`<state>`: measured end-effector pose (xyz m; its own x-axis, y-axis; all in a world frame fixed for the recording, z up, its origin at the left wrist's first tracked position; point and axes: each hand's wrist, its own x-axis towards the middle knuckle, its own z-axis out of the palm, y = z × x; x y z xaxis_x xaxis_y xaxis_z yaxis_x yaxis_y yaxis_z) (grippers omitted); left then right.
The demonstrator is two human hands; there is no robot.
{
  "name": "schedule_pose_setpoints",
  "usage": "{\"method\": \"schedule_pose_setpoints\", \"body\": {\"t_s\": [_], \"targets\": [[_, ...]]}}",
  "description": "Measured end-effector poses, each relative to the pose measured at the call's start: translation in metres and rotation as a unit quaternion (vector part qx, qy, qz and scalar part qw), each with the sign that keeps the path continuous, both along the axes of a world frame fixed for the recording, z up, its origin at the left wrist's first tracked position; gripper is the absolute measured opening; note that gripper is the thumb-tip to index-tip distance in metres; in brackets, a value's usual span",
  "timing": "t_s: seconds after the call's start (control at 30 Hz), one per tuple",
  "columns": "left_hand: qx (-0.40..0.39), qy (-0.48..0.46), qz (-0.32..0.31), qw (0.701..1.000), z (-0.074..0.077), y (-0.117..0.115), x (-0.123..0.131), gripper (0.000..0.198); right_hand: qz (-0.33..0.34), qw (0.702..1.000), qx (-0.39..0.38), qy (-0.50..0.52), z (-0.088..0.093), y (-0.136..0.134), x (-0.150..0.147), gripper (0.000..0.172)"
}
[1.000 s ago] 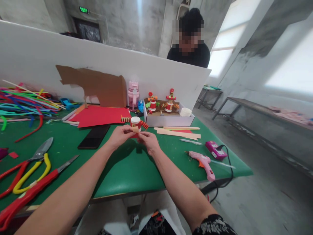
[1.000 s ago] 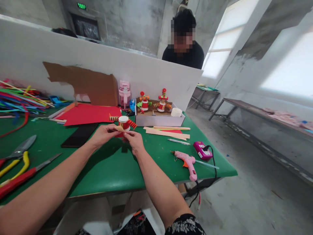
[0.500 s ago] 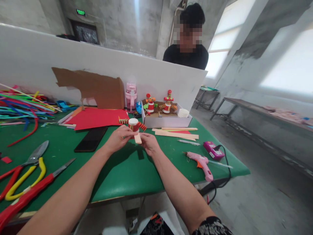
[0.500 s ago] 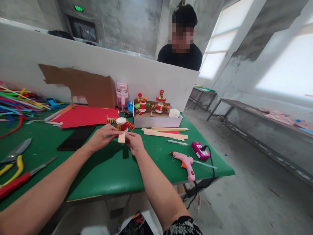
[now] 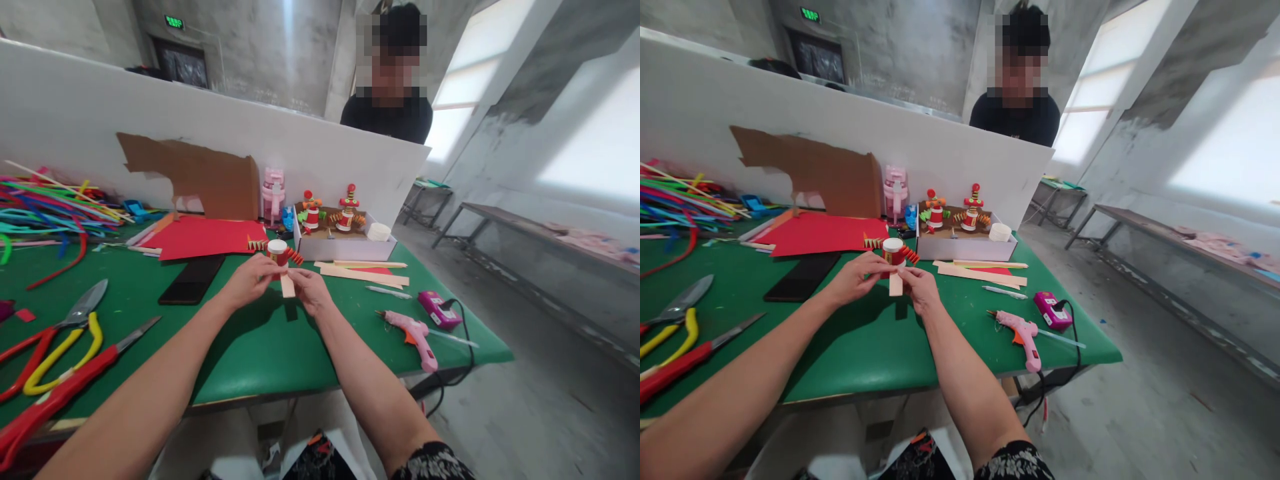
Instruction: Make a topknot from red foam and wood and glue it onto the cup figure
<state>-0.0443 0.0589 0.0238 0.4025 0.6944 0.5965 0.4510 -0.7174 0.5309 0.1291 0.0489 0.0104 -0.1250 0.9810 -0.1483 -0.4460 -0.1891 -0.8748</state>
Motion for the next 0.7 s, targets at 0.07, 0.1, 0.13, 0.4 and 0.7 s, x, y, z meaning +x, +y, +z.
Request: {"method": "schedule_pose_setpoints", "body": {"t_s": [0.07, 0.1, 0.13, 0.4, 0.7], "targets": [[-0.063, -0.05, 0.025, 0.996, 0.004, -0.002, 0.0, 0.033, -0.014, 1.0, 0.007, -0.019, 0.0, 0.001, 0.0, 0.033], [-0.101, -0.082, 0.037, 0.991, 0.007, -0.003, 0.0, 0.035, -0.022, 0.999, 0.015, -0.028, 0.0, 0.001, -0.001, 0.032], [-0.14, -0.113, 0.046, 0.983, 0.009, -0.004, 0.0, 0.037, -0.03, 0.999, 0.024, -0.034, 0.0, 0.001, -0.001, 0.031], [-0.295, -0.153, 0.029, 0.943, 0.009, -0.007, 0.007, 0.048, -0.045, 0.994, 0.087, -0.054, 0.002, -0.003, -0.006, 0.031], [-0.313, -0.212, 0.008, 0.926, 0.008, -0.008, 0.01, 0.042, 0.004, 0.996, 0.084, -0.035, 0.0, -0.003, -0.005, 0.033]]}}
